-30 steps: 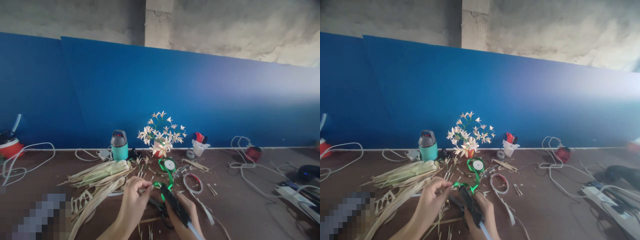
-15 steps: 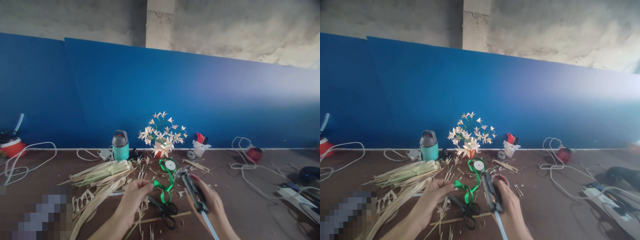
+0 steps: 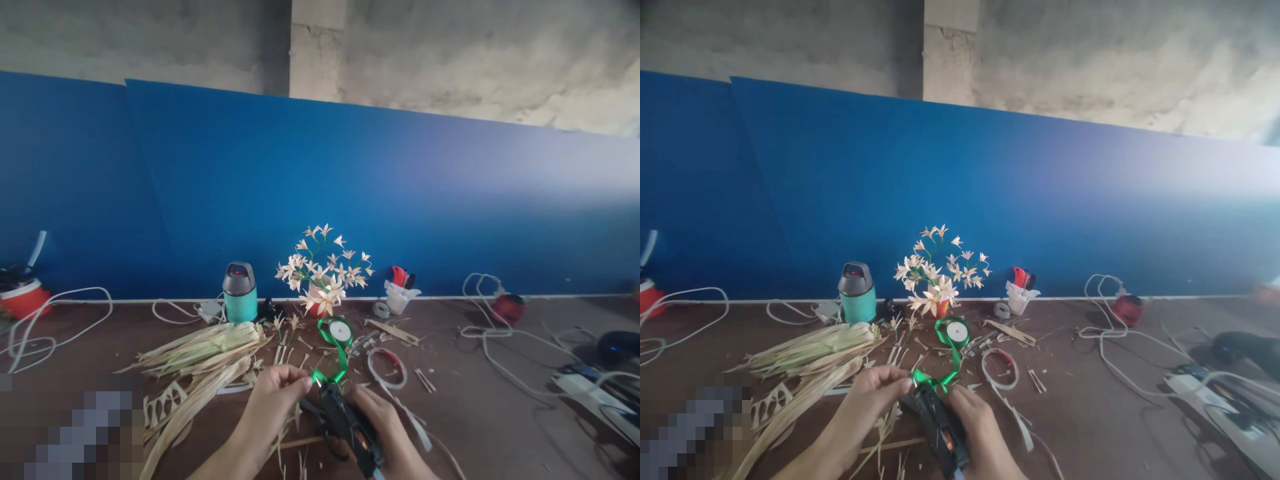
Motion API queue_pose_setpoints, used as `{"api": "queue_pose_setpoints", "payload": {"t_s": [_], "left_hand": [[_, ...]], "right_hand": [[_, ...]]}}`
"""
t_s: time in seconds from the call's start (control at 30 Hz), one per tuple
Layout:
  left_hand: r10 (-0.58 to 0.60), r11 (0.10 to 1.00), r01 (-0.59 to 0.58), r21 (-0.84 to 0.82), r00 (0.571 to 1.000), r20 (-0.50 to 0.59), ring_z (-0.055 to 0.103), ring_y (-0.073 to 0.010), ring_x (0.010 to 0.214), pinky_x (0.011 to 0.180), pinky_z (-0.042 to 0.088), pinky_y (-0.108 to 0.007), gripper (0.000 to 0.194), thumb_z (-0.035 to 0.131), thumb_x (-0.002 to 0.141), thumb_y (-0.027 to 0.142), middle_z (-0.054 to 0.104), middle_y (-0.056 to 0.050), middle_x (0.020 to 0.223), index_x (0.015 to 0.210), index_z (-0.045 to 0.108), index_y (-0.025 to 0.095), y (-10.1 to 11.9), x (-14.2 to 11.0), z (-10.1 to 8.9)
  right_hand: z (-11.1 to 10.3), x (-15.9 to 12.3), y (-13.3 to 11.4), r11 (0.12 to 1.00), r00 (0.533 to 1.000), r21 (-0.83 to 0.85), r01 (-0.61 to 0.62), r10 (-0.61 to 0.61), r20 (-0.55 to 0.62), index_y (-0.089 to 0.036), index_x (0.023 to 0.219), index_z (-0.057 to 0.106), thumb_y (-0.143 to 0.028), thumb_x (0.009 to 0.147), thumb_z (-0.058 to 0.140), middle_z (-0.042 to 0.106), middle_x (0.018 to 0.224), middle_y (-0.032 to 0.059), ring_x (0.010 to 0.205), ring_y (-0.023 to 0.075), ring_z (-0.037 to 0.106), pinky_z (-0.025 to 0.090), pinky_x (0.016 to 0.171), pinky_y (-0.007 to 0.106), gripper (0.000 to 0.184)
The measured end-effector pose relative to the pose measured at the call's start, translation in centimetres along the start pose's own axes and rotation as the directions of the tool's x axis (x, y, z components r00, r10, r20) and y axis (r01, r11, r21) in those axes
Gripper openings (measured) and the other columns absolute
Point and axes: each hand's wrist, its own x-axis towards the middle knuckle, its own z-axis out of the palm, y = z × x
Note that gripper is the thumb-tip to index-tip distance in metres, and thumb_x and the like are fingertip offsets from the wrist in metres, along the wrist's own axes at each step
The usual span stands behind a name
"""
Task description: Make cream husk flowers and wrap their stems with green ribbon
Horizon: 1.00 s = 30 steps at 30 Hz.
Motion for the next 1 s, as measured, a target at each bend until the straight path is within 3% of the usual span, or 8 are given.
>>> {"api": "queue_pose_setpoints", "payload": {"t_s": [0.13, 0.33, 0.53, 1.0], "left_hand": [[-0.014, 0.997, 0.017, -0.077, 0.999, 0.040, 0.051, -0.0100, 0.053, 0.054, 0.036, -0.021, 0.020, 0.067, 0.060, 0.030, 0.062, -0.001, 0.057, 0.068, 0.065, 0.012, -0.2, -0.1, 0.1], [-0.039, 0.983, 0.059, -0.176, 0.993, 0.115, 0.058, -0.0126, 0.059, 0.058, 0.042, -0.022, 0.022, 0.070, 0.059, 0.034, 0.067, -0.004, 0.065, 0.068, 0.067, 0.013, 0.1, -0.5, 0.2], [-0.076, 0.971, 0.112, -0.212, 0.982, 0.171, 0.057, -0.0116, 0.055, 0.057, 0.043, -0.021, 0.021, 0.071, 0.058, 0.033, 0.065, -0.002, 0.058, 0.062, 0.066, 0.013, 0.8, -0.9, 0.2], [-0.127, 0.944, 0.185, -0.274, 0.968, 0.218, 0.058, -0.0106, 0.053, 0.055, 0.044, -0.021, 0.014, 0.071, 0.059, 0.024, 0.064, -0.001, 0.058, 0.062, 0.064, 0.012, 0.7, -1.0, 0.0]], "right_hand": [[0.1, 0.1, 0.3, 0.999, 1.000, 0.037, -0.028, 0.028, 0.003, -0.022, 0.077, 0.052, -0.020, 0.062, 0.056, 0.057, 0.070, 0.0009, 0.063, 0.0162, 0.052, 0.041, 0.059, 0.022, 0.016], [0.3, 0.0, 0.9, 1.000, 1.000, 0.001, -0.009, 0.009, 0.003, -0.022, 0.077, 0.051, -0.020, 0.066, 0.053, 0.056, 0.070, 0.0014, 0.062, 0.0161, 0.051, 0.041, 0.059, 0.022, 0.011], [0.1, 0.1, 0.7, 0.999, 1.000, -0.039, 0.000, 0.001, 0.020, -0.022, 0.081, 0.051, -0.020, 0.064, 0.053, 0.059, 0.079, 0.0042, 0.068, 0.0182, 0.053, 0.042, 0.063, 0.024, 0.017], [0.2, -0.2, 1.4, 0.997, 0.998, -0.078, 0.028, -0.023, 0.062, -0.021, 0.082, 0.045, -0.022, 0.063, 0.059, 0.055, 0.079, 0.0026, 0.070, 0.0171, 0.050, 0.039, 0.065, 0.025, 0.023]]}}
